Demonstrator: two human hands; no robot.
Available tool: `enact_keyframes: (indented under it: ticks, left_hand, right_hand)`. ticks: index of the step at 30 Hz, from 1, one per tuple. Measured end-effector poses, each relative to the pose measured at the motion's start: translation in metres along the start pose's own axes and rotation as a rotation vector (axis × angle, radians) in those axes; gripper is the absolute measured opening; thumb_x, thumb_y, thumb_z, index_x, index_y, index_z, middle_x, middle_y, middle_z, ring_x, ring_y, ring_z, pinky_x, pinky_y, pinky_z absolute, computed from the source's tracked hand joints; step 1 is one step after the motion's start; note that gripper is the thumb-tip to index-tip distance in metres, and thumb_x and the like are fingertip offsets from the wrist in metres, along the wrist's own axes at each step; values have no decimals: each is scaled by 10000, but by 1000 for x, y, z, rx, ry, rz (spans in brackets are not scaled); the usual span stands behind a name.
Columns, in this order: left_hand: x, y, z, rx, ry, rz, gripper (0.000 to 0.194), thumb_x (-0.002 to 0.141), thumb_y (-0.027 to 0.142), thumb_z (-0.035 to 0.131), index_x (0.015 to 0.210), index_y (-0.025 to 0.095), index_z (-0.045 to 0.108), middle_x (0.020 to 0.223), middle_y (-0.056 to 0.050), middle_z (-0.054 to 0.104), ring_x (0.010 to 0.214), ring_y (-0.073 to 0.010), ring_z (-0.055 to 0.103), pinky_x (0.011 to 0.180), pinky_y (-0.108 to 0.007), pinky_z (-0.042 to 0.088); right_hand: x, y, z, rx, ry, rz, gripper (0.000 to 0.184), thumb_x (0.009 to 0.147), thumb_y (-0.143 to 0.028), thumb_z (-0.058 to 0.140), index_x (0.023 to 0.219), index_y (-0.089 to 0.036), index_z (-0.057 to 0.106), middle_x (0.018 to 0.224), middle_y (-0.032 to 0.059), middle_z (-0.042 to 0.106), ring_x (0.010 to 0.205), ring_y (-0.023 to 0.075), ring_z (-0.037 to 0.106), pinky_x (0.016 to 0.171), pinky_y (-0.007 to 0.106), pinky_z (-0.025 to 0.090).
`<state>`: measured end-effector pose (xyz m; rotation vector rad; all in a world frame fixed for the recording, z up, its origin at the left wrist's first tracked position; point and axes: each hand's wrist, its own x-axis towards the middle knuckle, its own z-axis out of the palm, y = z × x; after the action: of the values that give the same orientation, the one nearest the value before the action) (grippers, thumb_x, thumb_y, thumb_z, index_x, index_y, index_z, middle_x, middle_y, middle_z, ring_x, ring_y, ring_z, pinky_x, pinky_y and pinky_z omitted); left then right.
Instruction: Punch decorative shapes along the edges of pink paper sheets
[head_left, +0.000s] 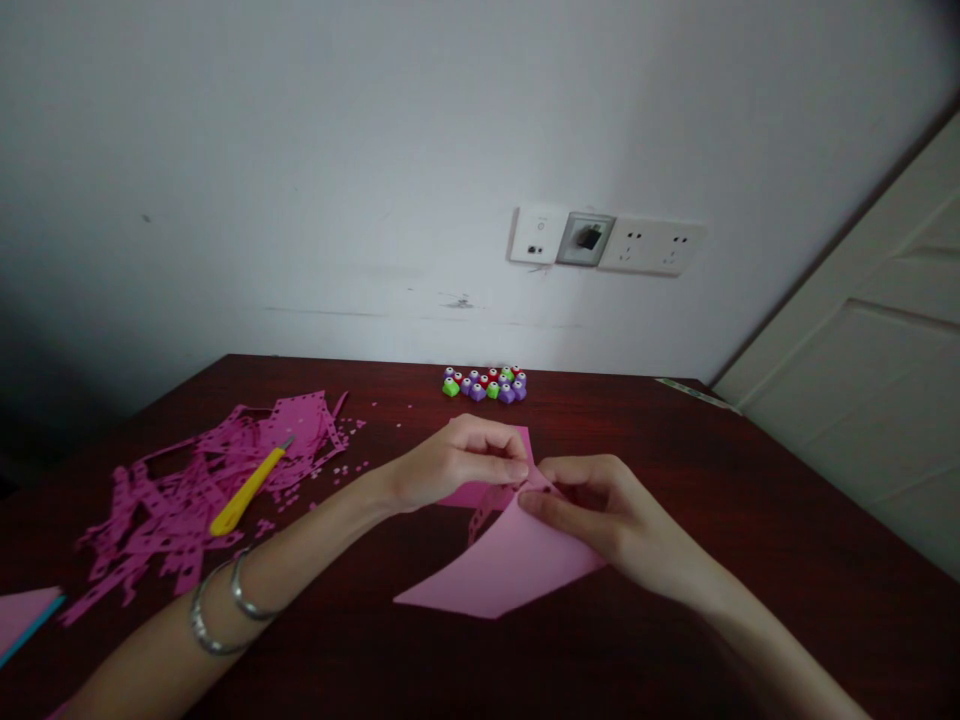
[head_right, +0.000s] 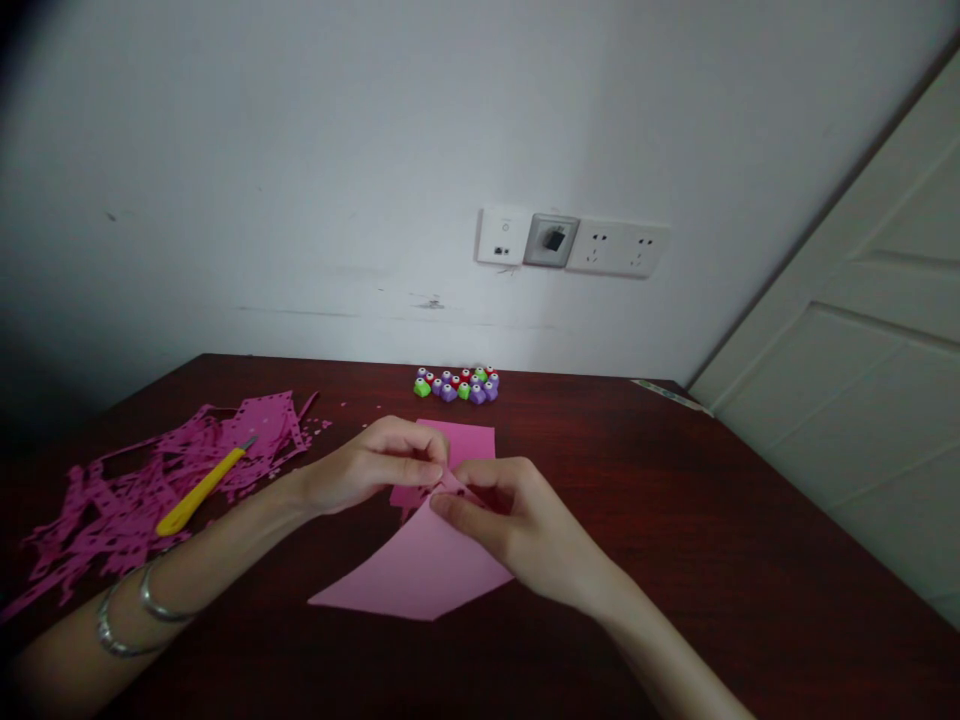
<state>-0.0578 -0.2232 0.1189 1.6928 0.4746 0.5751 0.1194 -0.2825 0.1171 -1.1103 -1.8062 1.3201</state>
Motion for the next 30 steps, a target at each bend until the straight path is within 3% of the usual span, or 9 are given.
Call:
enact_keyframes:
  ticks: [4, 9, 13, 16, 18, 21, 30]
  left_hand:
    - [0, 0, -3, 10, -21, -5, 129, 782, 227, 546, 718, 129, 601, 718, -22, 584, 695, -103, 508, 666, -238, 394]
    - [1, 0, -9, 246, 85, 28, 190, 799, 303, 534, 737, 132, 588, 692, 1, 543, 658, -94, 479, 614, -223, 385]
    - [3, -3, -8, 388, 334, 120, 187, 766, 327, 578, 814, 147, 568, 743, -1, 544, 684, -104, 486, 625, -231, 395]
    - [3, -4, -7, 555, 511, 193, 179, 763, 326, 585, 730, 151, 568, 736, -8, 545, 686, -109, 478, 627, -235, 382]
    - [2, -4, -6, 652, 474, 207, 197, 750, 337, 601, 681, 153, 580, 721, -9, 555, 685, -111, 474, 627, -234, 369]
    - [2, -6, -7, 683, 325, 135, 240, 748, 373, 600, 662, 149, 593, 656, 7, 547, 627, -97, 445, 587, -223, 341]
    - [-2, -4, -12, 443, 106, -69, 293, 793, 402, 528, 707, 124, 564, 639, 20, 517, 566, -73, 423, 502, -200, 300]
  right_hand:
    - [-1, 1, -1, 17, -46, 35, 330, 819, -433, 533, 769, -127, 645, 615, -7, 512, 522, 71, 402, 465, 194, 293]
    - [3, 3, -7, -24, -1, 78, 320, 803, -432, 550, 759, -127, 631, 609, -10, 512, 501, 69, 407, 441, 189, 294]
    - [8, 8, -15, -85, 114, 88, 324, 777, -447, 569, 750, -128, 623, 651, 12, 552, 527, 91, 457, 446, 197, 338]
    - [11, 13, -21, -94, 208, 65, 328, 774, -454, 564, 808, -134, 632, 705, 34, 589, 578, 122, 508, 476, 217, 386]
    - [13, 15, -22, -86, 252, 39, 329, 777, -452, 559, 826, -136, 634, 715, 39, 599, 599, 134, 523, 496, 230, 405]
    - [14, 15, -23, -116, 283, -12, 330, 807, -447, 522, 824, -140, 644, 722, 39, 605, 614, 136, 523, 521, 237, 410]
    - [13, 16, -26, -470, 378, -225, 282, 870, -366, 461, 718, -174, 600, 676, 22, 564, 634, 137, 491, 581, 248, 376]
